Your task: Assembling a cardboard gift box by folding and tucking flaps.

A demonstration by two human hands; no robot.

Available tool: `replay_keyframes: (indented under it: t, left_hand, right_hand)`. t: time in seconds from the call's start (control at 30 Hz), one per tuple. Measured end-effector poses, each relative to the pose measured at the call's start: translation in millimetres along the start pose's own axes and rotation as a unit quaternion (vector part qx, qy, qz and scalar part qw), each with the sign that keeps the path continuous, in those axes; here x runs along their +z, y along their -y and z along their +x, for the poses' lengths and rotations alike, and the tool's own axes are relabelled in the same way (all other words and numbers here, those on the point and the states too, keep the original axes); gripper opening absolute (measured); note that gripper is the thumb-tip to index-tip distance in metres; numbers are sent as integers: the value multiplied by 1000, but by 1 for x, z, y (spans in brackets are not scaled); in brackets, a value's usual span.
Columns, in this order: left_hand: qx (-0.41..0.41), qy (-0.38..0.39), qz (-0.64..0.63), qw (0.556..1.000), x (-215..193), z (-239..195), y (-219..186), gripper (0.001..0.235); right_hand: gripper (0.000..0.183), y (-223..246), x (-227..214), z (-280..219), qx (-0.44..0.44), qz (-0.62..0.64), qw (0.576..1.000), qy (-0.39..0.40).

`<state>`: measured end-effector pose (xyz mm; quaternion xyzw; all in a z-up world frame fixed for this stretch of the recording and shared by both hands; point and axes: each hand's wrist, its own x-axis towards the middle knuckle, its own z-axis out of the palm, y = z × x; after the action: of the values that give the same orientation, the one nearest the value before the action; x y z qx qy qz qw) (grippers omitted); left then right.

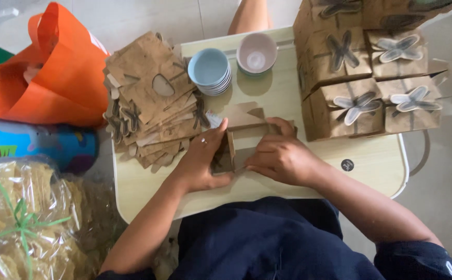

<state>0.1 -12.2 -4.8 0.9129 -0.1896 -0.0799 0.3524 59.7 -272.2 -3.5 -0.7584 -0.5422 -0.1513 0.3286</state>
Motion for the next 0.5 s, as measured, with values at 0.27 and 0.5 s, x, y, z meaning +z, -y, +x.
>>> replay_keyframes:
  t: [0.27, 0.5]
  left_hand:
    - [-11, -7, -25, 1000, 1, 4, 3, 130]
    - [-15, -55, -61, 997, -1, 7, -1, 99]
  right_hand:
    - [17, -2, 2, 0, 6, -28, 999, -33]
    - [25, 9, -11, 7, 46, 2, 999, -8]
